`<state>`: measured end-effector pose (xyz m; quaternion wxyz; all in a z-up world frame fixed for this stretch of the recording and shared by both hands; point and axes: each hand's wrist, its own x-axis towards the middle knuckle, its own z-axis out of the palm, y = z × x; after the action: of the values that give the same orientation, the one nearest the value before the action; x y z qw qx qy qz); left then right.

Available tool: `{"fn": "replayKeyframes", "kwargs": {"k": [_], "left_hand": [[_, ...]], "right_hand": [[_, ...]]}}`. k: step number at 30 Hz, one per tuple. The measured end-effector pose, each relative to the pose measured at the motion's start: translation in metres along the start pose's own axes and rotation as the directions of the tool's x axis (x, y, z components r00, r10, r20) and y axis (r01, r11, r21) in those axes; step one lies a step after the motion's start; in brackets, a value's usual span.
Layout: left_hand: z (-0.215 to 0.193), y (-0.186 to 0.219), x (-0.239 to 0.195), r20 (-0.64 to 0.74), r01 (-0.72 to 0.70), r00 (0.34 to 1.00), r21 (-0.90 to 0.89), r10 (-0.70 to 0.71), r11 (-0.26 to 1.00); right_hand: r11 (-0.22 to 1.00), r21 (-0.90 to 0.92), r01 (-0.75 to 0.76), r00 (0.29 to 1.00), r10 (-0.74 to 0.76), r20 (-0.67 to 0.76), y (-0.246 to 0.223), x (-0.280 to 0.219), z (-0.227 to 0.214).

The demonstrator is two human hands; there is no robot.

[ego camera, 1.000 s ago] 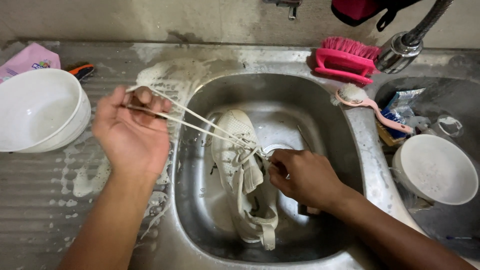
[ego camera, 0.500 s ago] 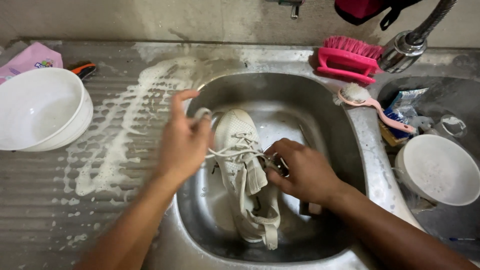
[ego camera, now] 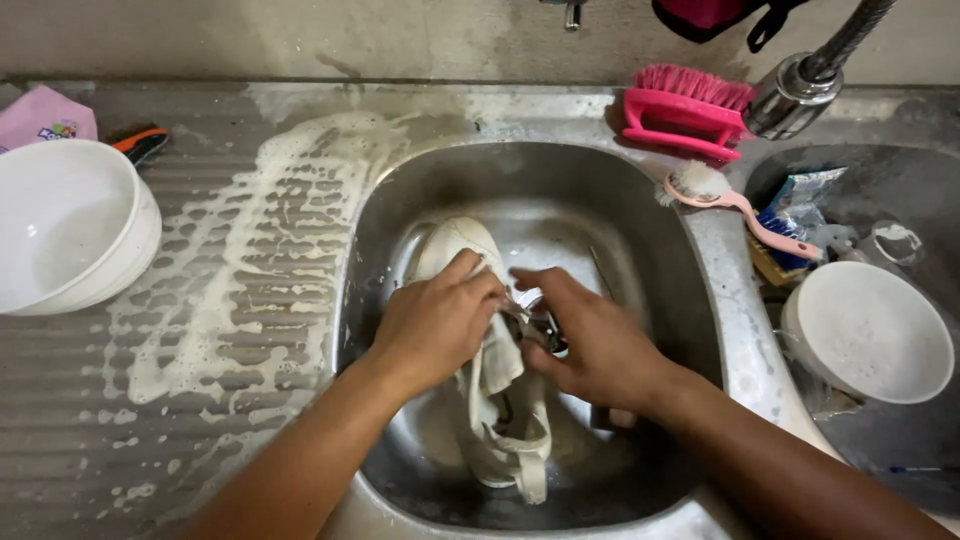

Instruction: The person unties the laces on a pair of white sneakers placed in a stainless steel sink. They pull the laces through the eyelets and remove them from the shoes, handling the shoes and laces by hand throughout the clip.

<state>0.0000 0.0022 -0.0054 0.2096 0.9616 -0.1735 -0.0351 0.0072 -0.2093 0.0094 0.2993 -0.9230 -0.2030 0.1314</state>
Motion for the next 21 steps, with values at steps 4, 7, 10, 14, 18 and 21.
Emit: {"fn": "replayKeyframes", "kwargs": {"k": [4,7,10,14,18,21], "left_hand": [[-0.001,-0.006,0.004,-0.137,0.155,0.975,-0.146,-0.175,0.977],[-0.013,-0.011,0.001,-0.241,0.225,0.919,-0.331,-0.312,0.917],[-0.018,-0.011,-0.002,-0.422,0.07,0.873,-0.387,-0.244,0.919],[-0.025,0.003,-0.003,-0.698,-0.308,0.716,-0.295,0.016,0.904],[-0.049,0.031,-0.015,-0.694,-0.517,0.694,-0.299,0.189,0.802],[-0.064,0.064,-0.033,-0.165,-0.44,0.87,-0.684,0.465,0.582]], "right_hand": [[0.984,-0.026,0.178,0.984,-0.178,0.014,0.011,0.001,0.002],[0.994,-0.054,0.099,0.995,-0.097,0.031,0.01,-0.001,0.002],[0.999,-0.037,-0.003,0.998,0.006,0.063,0.0,-0.003,-0.001],[0.997,-0.071,-0.039,0.994,0.046,0.098,-0.006,-0.005,-0.003],[0.999,-0.046,-0.007,1.0,0.007,0.003,0.005,-0.004,0.002],[0.885,-0.052,0.462,0.866,-0.463,-0.187,0.007,-0.004,0.0]]}}
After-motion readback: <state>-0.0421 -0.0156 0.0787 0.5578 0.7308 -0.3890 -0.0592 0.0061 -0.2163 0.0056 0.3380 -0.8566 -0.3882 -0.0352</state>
